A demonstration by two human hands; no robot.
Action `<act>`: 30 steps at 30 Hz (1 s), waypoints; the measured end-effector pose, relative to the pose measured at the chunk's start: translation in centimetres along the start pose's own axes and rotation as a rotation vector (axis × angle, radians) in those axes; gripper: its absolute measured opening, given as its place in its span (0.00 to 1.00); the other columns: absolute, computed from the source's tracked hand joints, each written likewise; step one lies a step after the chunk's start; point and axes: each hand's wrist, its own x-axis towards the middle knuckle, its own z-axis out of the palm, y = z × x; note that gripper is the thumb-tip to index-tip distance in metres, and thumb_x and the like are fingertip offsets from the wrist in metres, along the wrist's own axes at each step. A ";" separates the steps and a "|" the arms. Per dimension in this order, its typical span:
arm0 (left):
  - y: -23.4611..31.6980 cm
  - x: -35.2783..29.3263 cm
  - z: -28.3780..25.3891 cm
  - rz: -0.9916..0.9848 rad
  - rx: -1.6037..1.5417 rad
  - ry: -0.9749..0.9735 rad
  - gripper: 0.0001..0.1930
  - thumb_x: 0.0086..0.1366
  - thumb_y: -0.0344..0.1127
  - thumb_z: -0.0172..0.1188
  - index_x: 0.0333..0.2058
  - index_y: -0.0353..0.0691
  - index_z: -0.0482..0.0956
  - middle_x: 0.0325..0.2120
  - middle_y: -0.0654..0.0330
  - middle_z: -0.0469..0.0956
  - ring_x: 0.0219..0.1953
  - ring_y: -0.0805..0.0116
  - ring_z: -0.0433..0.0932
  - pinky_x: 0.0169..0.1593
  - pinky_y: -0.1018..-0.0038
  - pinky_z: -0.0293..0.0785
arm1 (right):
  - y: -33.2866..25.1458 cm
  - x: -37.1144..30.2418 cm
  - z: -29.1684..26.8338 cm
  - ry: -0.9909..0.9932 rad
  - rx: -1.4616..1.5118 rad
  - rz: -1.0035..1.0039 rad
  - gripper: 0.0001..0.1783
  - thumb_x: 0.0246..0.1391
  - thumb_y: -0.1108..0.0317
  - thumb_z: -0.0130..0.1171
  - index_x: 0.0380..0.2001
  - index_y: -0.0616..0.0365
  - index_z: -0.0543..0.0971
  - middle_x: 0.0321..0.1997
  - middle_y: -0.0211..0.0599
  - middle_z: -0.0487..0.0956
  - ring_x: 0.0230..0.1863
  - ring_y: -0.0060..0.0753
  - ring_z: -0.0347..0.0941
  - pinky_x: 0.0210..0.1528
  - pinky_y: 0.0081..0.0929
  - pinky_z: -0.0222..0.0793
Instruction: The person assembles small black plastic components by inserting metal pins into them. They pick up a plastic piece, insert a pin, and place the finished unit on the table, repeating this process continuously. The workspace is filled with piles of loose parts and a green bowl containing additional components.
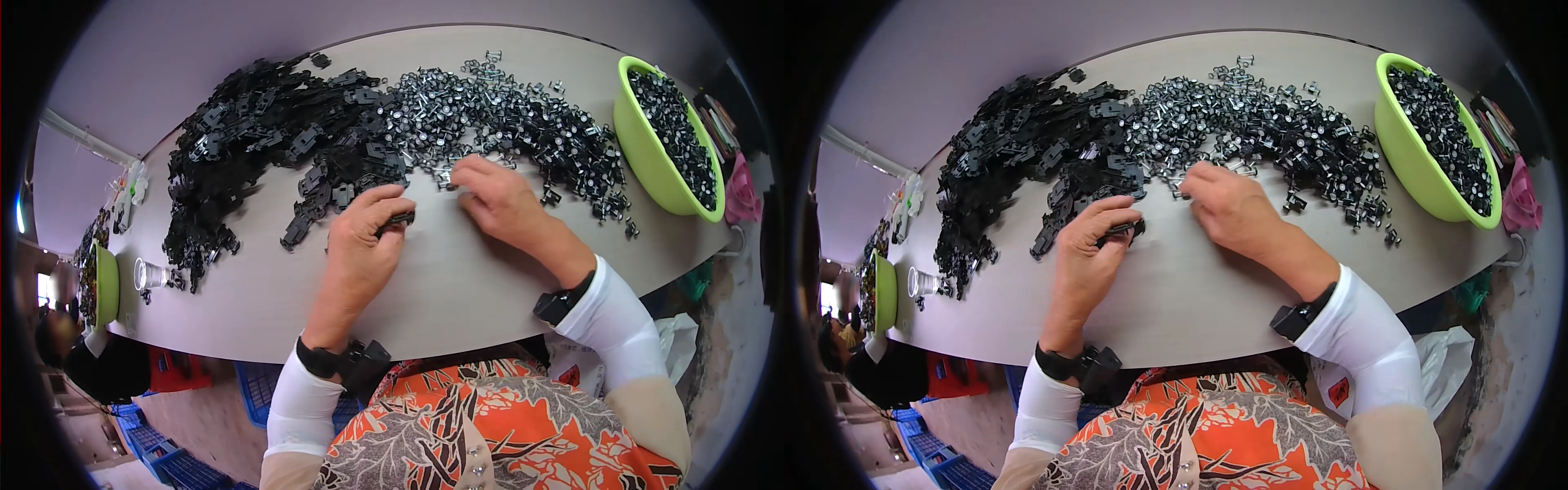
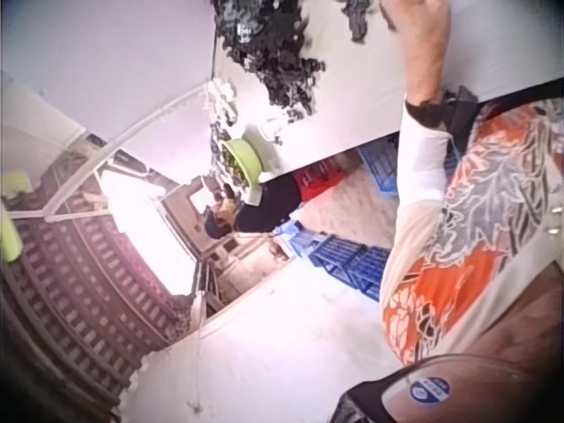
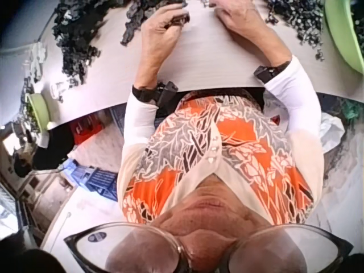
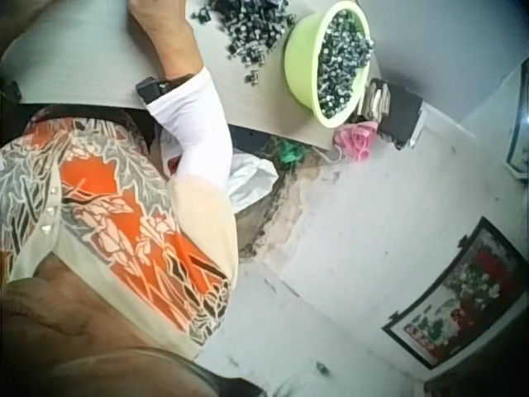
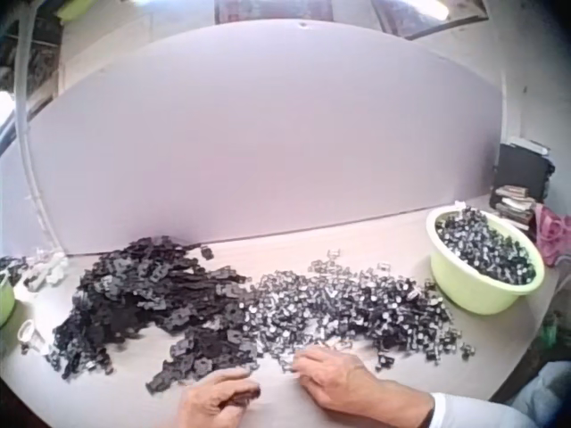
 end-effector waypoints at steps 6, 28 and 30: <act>-0.3 -0.1 0.4 0.022 -0.131 0.008 0.21 0.52 0.12 0.48 0.42 0.35 0.81 0.44 0.59 0.78 0.44 0.72 0.76 0.48 0.81 0.69 | 0.3 -0.1 0.1 -0.188 -0.076 0.072 0.10 0.42 0.82 0.54 0.30 0.59 0.75 0.32 0.39 0.72 0.34 0.46 0.73 0.34 0.39 0.69; -0.8 -0.4 0.7 -0.125 -0.424 0.112 0.07 0.61 0.23 0.57 0.39 0.33 0.73 0.29 0.61 0.79 0.29 0.74 0.78 0.34 0.81 0.73 | -1.4 -2.9 -4.2 -0.287 0.043 0.216 0.20 0.37 0.83 0.55 0.39 0.60 0.72 0.39 0.40 0.69 0.35 0.47 0.72 0.34 0.37 0.68; 0.7 -0.8 0.7 -0.285 -0.621 -0.112 0.07 0.61 0.24 0.58 0.39 0.33 0.74 0.30 0.56 0.80 0.28 0.71 0.80 0.32 0.78 0.76 | -1.4 -3.5 -4.9 -0.285 0.067 0.265 0.20 0.38 0.82 0.57 0.40 0.60 0.72 0.40 0.40 0.70 0.34 0.47 0.72 0.33 0.36 0.68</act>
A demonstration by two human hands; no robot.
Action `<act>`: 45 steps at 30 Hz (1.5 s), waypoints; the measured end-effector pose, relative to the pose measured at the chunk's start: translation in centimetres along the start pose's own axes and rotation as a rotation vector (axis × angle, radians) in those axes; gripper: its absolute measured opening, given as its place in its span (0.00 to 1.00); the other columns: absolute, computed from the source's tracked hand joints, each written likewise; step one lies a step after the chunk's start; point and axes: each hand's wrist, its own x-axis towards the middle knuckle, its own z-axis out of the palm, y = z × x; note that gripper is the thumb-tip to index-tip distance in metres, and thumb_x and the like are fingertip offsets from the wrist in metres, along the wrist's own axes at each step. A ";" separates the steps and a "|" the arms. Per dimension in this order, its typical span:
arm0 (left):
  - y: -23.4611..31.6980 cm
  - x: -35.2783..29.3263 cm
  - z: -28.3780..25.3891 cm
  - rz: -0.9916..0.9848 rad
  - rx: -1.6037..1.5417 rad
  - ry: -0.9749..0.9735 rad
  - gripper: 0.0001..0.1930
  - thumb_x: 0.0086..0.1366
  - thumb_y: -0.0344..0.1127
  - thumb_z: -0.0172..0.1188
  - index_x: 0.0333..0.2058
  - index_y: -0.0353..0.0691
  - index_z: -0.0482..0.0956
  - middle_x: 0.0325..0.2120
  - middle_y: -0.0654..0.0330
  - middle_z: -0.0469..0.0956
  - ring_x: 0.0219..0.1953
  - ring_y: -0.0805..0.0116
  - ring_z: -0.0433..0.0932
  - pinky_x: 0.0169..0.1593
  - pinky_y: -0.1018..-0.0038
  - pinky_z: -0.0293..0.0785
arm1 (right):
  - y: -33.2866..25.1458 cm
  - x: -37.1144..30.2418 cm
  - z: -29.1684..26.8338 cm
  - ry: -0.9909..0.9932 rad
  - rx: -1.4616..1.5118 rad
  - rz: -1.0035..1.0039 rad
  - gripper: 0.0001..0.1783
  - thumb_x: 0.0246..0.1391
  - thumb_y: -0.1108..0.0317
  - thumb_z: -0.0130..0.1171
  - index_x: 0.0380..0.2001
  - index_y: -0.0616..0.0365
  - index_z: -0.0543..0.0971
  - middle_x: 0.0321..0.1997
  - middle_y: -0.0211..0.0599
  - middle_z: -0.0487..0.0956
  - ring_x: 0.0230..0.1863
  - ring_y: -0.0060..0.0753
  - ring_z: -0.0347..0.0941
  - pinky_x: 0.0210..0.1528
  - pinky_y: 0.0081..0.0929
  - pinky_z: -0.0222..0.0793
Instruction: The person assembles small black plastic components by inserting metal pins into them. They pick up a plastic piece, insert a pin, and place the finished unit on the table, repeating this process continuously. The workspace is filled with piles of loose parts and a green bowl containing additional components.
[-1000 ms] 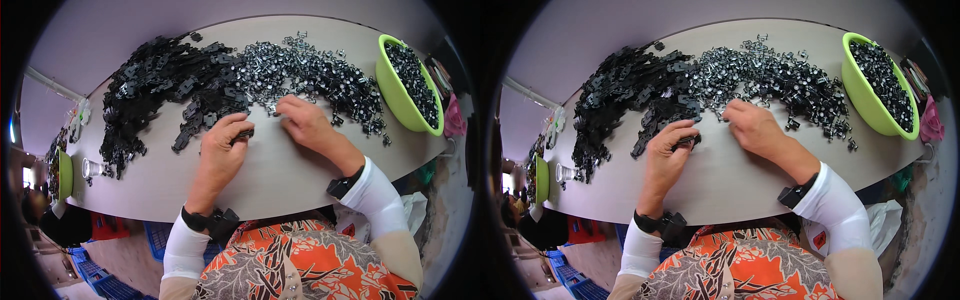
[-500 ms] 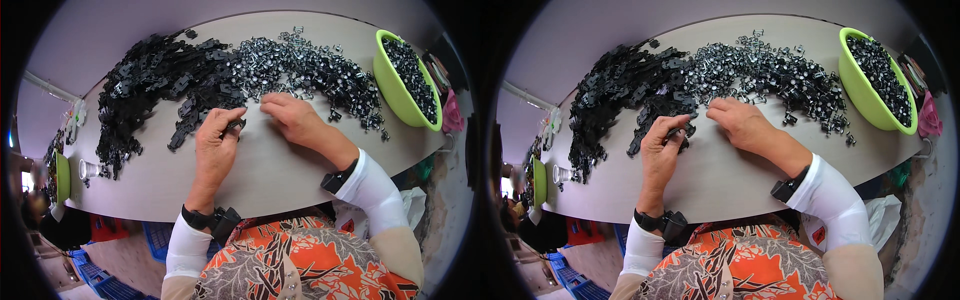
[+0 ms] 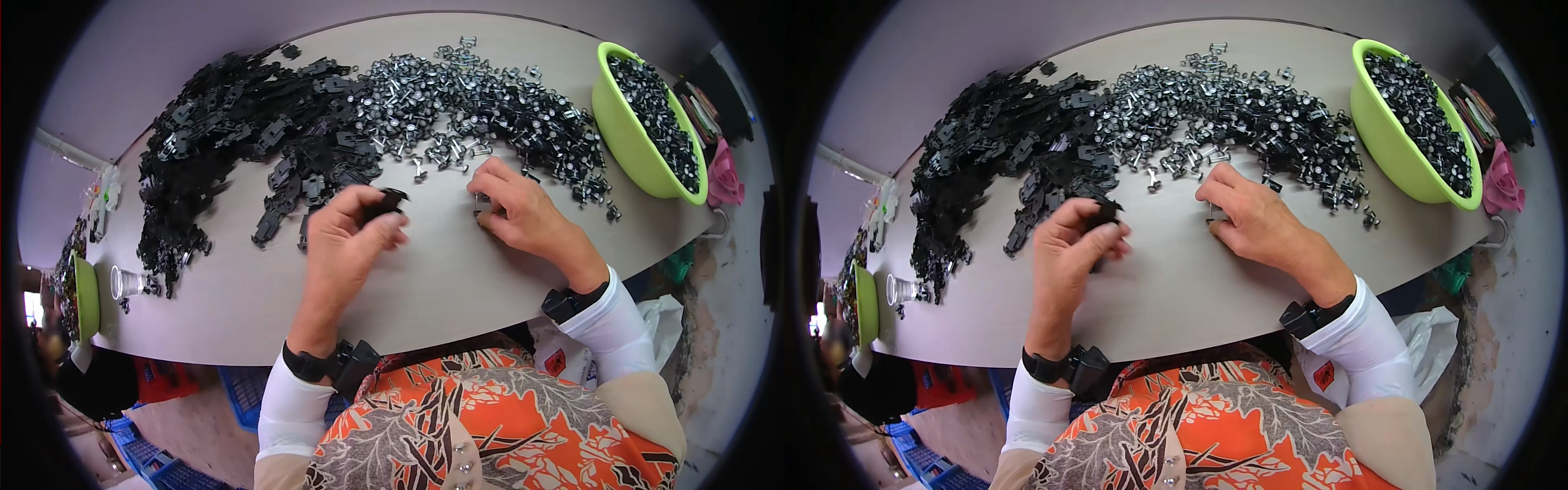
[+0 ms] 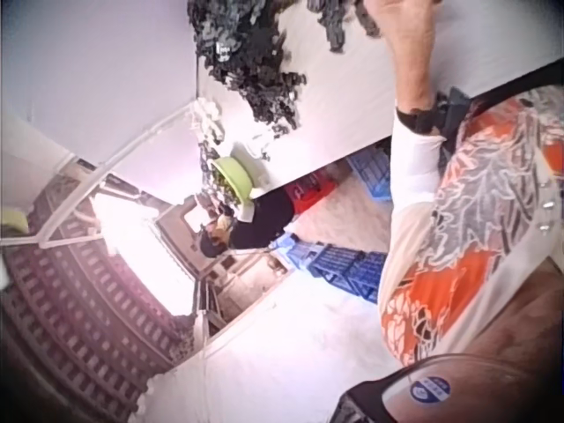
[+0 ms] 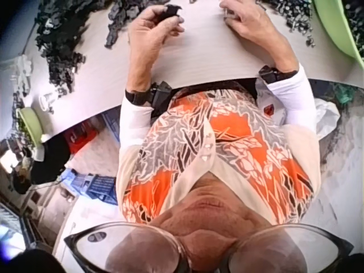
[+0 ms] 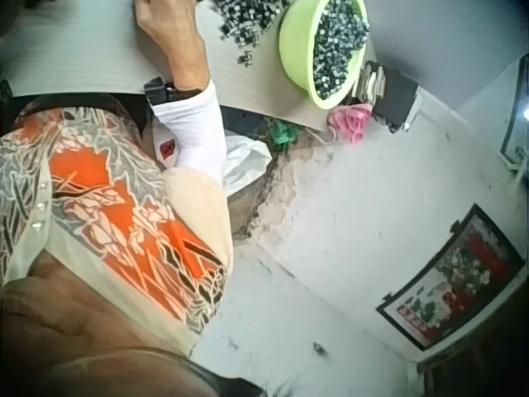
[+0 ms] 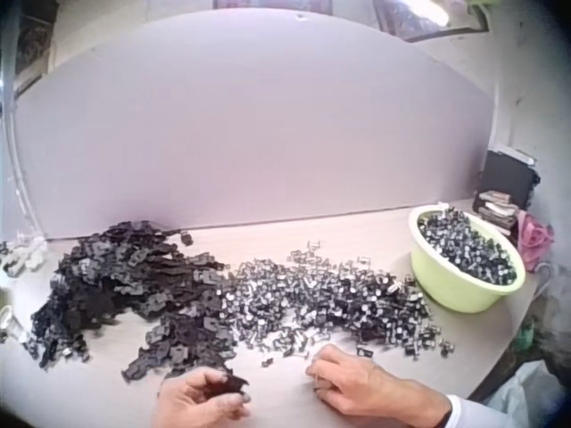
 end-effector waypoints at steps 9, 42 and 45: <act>-0.8 -0.1 2.1 -0.401 -0.143 -0.167 0.12 0.58 0.26 0.63 0.41 0.34 0.76 0.29 0.61 0.79 0.23 0.75 0.78 0.25 0.82 0.74 | -0.2 0.0 0.7 0.063 -0.113 -0.031 0.17 0.42 0.77 0.60 0.39 0.58 0.74 0.39 0.39 0.72 0.30 0.44 0.73 0.31 0.36 0.69; -2.2 0.1 3.3 -0.493 -0.370 -0.258 0.07 0.65 0.33 0.57 0.37 0.35 0.73 0.25 0.61 0.76 0.23 0.75 0.75 0.24 0.81 0.71 | -3.5 -2.9 2.5 0.231 0.154 -0.211 0.23 0.38 0.81 0.64 0.42 0.59 0.75 0.39 0.39 0.74 0.32 0.42 0.74 0.31 0.32 0.72; -2.3 0.2 3.4 -0.525 -0.421 -0.251 0.08 0.67 0.36 0.56 0.34 0.37 0.74 0.23 0.63 0.76 0.21 0.77 0.73 0.22 0.82 0.67 | -3.3 -2.9 3.0 0.294 0.099 -0.265 0.24 0.37 0.81 0.65 0.42 0.60 0.76 0.36 0.38 0.75 0.34 0.42 0.74 0.34 0.32 0.72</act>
